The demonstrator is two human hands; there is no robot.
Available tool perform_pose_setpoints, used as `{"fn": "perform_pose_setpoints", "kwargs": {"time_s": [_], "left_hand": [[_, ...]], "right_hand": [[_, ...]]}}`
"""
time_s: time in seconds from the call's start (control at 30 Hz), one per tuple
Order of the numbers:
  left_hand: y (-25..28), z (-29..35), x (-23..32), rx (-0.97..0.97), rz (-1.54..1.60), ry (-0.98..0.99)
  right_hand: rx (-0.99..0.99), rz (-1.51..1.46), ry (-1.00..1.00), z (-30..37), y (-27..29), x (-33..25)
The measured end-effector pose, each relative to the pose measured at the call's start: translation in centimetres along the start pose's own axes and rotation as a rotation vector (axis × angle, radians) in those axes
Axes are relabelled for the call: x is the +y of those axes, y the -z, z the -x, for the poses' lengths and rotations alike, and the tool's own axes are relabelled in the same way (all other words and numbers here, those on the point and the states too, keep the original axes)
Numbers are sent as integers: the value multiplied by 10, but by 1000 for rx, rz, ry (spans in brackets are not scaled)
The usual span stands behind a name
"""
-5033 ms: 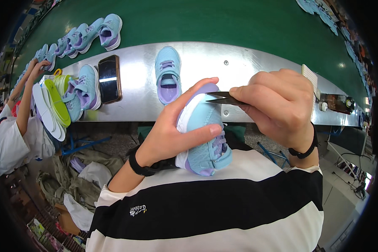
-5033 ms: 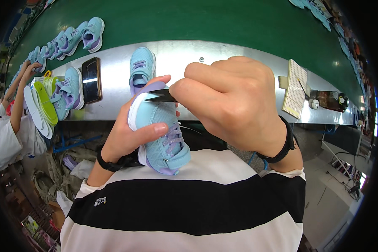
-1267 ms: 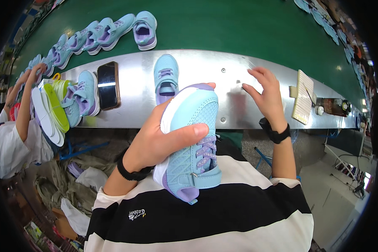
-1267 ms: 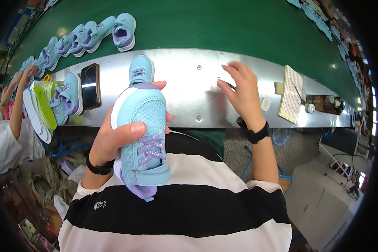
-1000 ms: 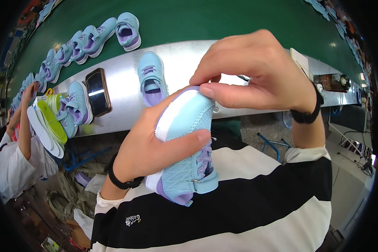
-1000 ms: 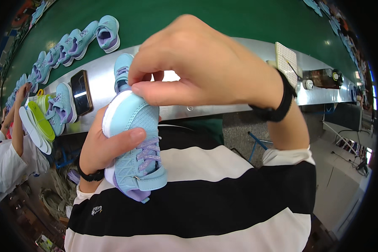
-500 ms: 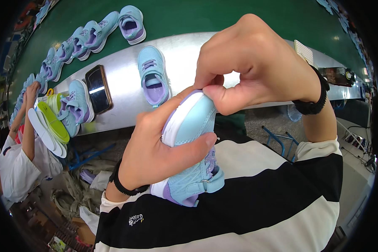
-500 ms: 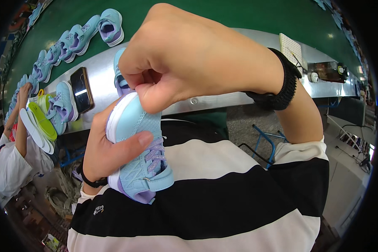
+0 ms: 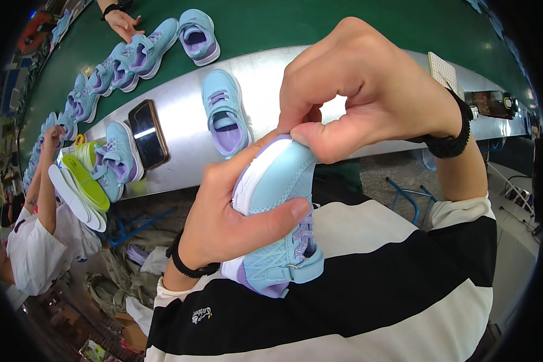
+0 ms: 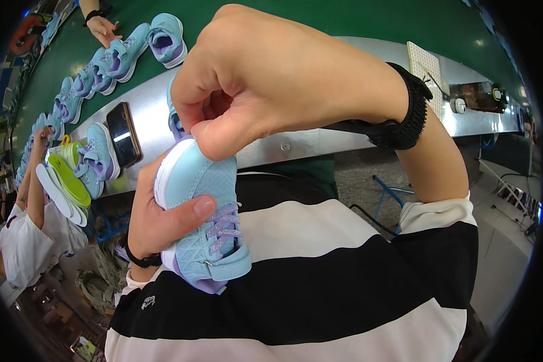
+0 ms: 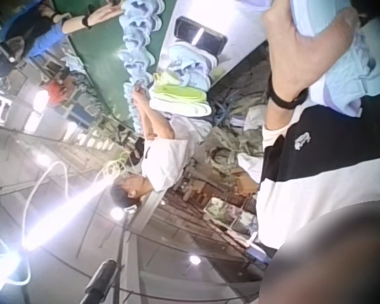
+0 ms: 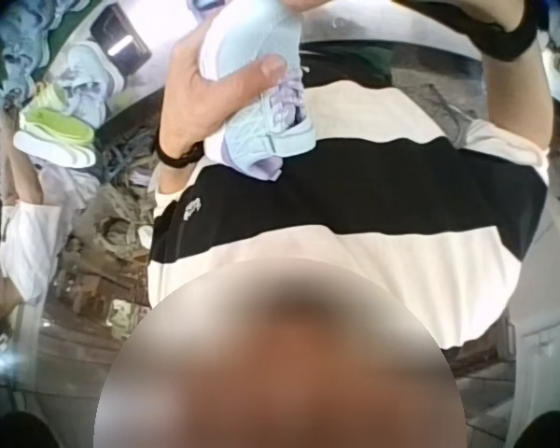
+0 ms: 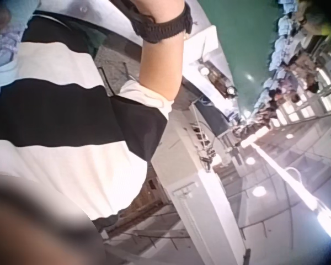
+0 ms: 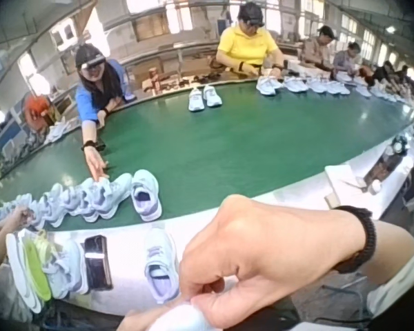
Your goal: The person picks up pairs of light blue and purple sneakers from a green assembly table, uses a small knife to trim excess material from the shoe uppers, and places the shoes back on the table. The person repeats this process for multiple pairs.
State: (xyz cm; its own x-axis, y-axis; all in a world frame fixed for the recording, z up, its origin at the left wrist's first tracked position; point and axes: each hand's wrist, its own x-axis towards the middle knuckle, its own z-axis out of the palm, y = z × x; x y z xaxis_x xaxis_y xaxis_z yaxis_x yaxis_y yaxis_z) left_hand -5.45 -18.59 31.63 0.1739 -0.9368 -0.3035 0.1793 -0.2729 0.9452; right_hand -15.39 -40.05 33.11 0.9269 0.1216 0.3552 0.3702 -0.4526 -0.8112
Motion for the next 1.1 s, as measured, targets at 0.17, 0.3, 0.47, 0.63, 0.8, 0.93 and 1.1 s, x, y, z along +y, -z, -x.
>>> {"fn": "perform_pose_setpoints", "kwargs": {"time_s": [0.17,0.3,0.47,0.63,0.8,0.93,1.1], "left_hand": [[3,-5,-3,-45,114,84],[4,-6,-5,-84,185,93],[4,-4,-10,-69,196,85],[-8,-10,-8,115,297,56],[-14,-30,-6,314,118,-67],[-8,-37,-20,336,-107,-97],[-5,-40,-36,319,-152,-146]], "right_hand": [[14,-149,-127,2,-2,4],[-27,-162,-175,3,2,7],[-26,-181,-140,3,7,5],[97,-165,-140,38,14,28],[451,399,-560,162,39,66],[1000,651,-1143,296,90,77],[629,1037,-1226,400,103,56]]}}
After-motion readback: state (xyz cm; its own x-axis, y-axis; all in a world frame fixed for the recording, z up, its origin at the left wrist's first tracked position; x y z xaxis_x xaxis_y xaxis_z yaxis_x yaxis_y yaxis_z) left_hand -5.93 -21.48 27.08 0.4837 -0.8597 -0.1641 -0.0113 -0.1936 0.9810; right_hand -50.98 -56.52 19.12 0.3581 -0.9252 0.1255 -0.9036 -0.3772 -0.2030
